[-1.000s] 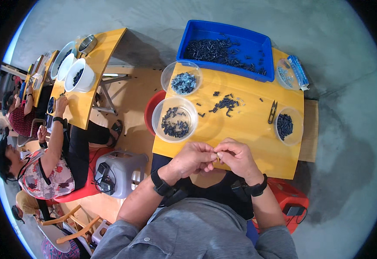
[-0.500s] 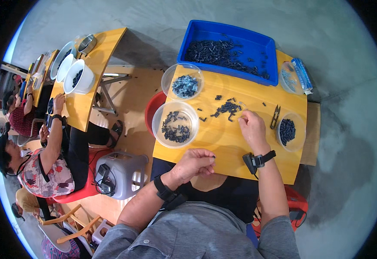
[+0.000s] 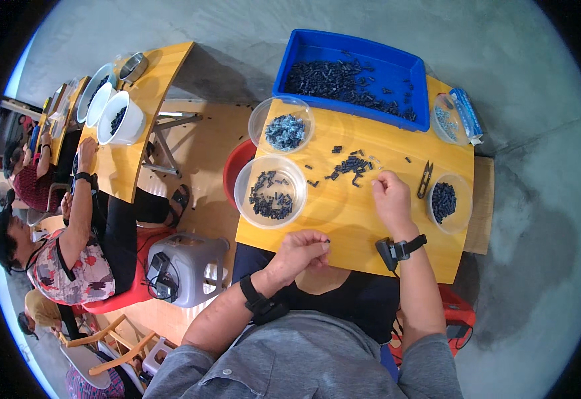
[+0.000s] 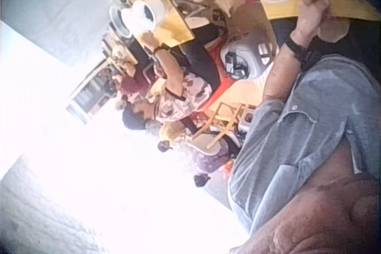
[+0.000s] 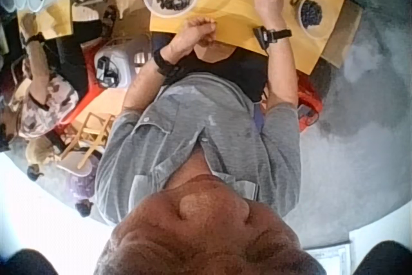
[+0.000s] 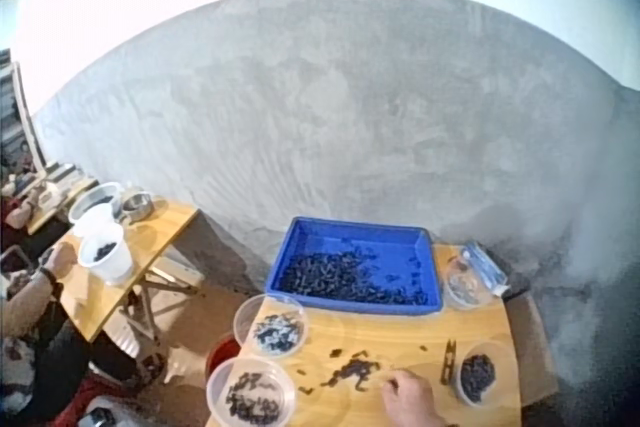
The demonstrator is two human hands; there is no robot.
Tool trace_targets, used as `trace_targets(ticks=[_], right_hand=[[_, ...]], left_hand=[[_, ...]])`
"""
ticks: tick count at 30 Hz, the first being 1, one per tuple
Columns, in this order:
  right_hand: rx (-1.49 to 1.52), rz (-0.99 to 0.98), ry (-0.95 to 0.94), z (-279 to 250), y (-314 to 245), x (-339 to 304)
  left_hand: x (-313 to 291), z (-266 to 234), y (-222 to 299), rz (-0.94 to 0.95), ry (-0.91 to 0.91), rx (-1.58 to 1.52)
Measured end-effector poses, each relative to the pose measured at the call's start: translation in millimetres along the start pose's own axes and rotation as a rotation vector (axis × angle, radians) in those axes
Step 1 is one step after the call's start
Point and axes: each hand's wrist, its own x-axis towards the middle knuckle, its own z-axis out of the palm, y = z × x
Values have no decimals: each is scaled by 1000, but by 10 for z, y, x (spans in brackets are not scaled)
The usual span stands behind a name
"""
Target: Assembling small black and blue plastic components by hand at a workbench.
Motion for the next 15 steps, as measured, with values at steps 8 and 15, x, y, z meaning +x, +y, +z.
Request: trace_targets(ticks=[8,15], right_hand=[[695,324,-17,-252,-283,-219],[888,272,-79,-484,-644,-436]], left_hand=[[-166,192,234,73,35,-7],[-357,305,290,155,15,-19]])
